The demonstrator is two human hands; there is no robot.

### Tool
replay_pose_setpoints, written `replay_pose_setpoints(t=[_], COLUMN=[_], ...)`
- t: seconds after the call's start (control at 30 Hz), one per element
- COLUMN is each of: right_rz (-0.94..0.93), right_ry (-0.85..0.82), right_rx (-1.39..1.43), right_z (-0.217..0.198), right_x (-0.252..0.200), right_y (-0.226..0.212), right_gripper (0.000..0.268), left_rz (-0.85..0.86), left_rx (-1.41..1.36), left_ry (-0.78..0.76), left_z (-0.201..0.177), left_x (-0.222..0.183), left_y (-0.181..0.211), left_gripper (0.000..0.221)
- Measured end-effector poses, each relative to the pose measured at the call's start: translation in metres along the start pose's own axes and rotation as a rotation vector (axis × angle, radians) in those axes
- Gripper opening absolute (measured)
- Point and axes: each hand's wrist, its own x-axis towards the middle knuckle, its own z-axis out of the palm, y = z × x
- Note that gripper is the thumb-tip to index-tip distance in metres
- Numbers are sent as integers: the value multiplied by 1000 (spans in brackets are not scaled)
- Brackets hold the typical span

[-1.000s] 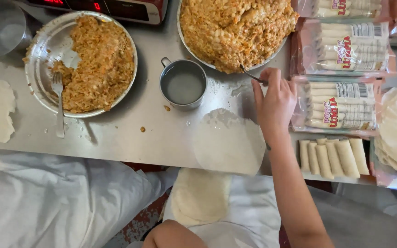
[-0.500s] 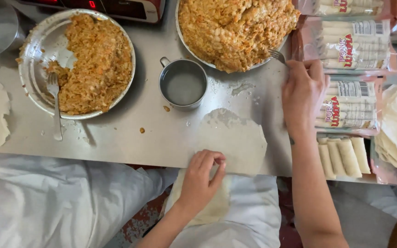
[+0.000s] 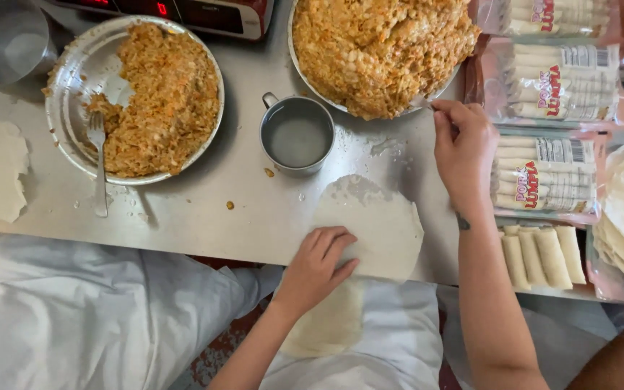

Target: A person is manually portioning meat filling onto wrappers and rolling them into lumpia rolls on a production table.

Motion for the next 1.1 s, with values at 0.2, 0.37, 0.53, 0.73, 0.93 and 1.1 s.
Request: replay_pose_setpoints(t=[0.2, 0.37, 0.53, 0.73, 0.93, 1.1], right_rz=[-18, -37, 160, 38, 158, -67], right_ry=[39, -6, -479, -514, -701, -238], right_rx=[107, 80, 159, -152, -215, -167], right_z=[-5, -57, -88, -92, -83, -71], right_x=[14, -11, -97, -128, -118, -31], right_y=[-10, -33, -78, -57, -66, -22], right_gripper=[18, 17, 21, 10, 12, 12], left_rz=[-10, -31, -2, 95, 24, 5], left_rx=[21, -10, 382, 288, 305, 253], left_ry=[-17, -49, -193, -130, -164, -175], left_z=[0, -5, -27, -11, -2, 0], left_x=[1, -4, -10, -7, -9, -10], left_y=[1, -4, -5, -6, -1, -4], left_gripper=[34, 38, 111, 109, 135, 131])
